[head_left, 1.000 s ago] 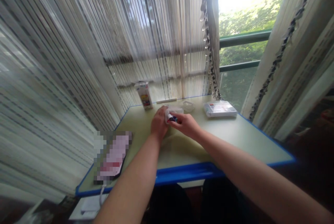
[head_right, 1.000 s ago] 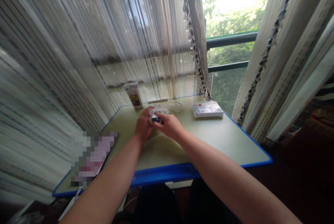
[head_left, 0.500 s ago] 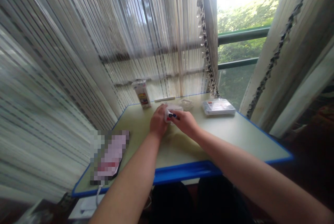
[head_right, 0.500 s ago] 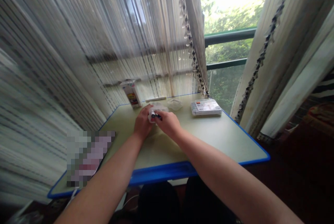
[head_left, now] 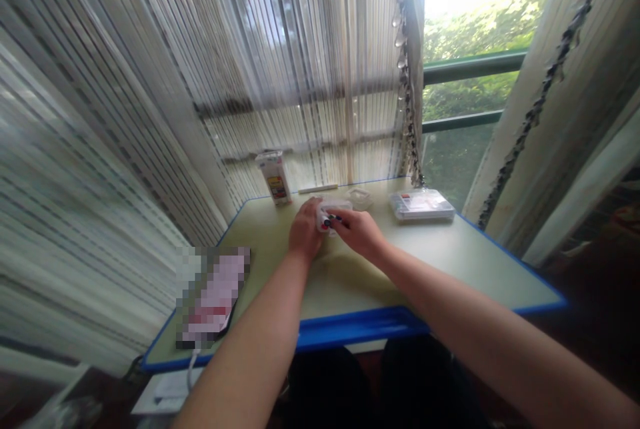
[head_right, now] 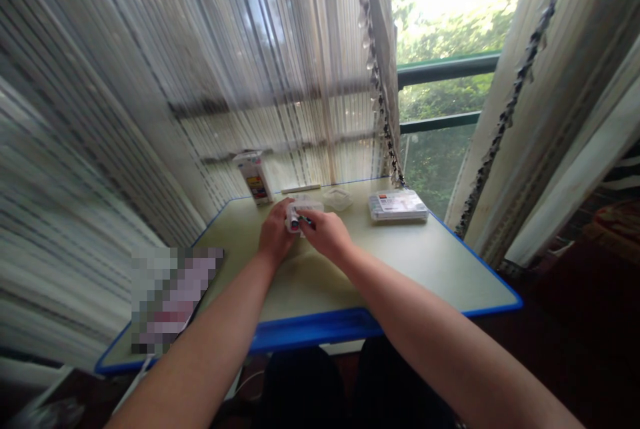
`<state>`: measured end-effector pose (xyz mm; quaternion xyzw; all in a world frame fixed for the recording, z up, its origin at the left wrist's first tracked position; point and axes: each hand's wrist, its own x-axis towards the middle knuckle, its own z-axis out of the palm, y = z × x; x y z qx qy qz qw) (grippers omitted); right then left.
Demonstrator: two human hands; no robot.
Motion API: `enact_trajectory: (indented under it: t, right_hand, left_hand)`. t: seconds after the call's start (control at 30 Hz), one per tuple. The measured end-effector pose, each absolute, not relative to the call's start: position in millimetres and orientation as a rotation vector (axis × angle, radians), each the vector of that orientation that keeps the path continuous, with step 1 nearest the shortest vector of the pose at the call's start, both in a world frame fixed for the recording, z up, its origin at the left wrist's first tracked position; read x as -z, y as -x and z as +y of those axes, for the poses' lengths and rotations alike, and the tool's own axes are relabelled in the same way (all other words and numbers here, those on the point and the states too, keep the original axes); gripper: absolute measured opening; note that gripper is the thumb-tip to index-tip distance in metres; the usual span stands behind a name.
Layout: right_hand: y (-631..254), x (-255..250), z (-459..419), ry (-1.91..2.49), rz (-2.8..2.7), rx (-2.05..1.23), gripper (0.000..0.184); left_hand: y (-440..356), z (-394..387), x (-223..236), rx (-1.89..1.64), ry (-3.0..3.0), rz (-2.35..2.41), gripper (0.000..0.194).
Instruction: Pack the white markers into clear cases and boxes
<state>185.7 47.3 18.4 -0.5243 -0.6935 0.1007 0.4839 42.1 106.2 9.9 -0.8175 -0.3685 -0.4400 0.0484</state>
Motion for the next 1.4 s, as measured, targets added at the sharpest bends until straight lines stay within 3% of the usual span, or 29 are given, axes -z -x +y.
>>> enact_trajectory:
  t: [1.07, 1.4]
  right_hand:
    - [-183.5, -25.8, 40.8, 1.269, -1.705, -0.184, 0.022]
    - [-204.9, -27.9, 48.7, 1.279, -1.387, -0.11, 0.028]
  left_hand:
    - [-42.8, 105.9, -8.3, 1.29, 2.501, -1.052, 0.043]
    - [-31.0, 111.6, -8.4, 1.557, 2.283, -1.279, 0.048]
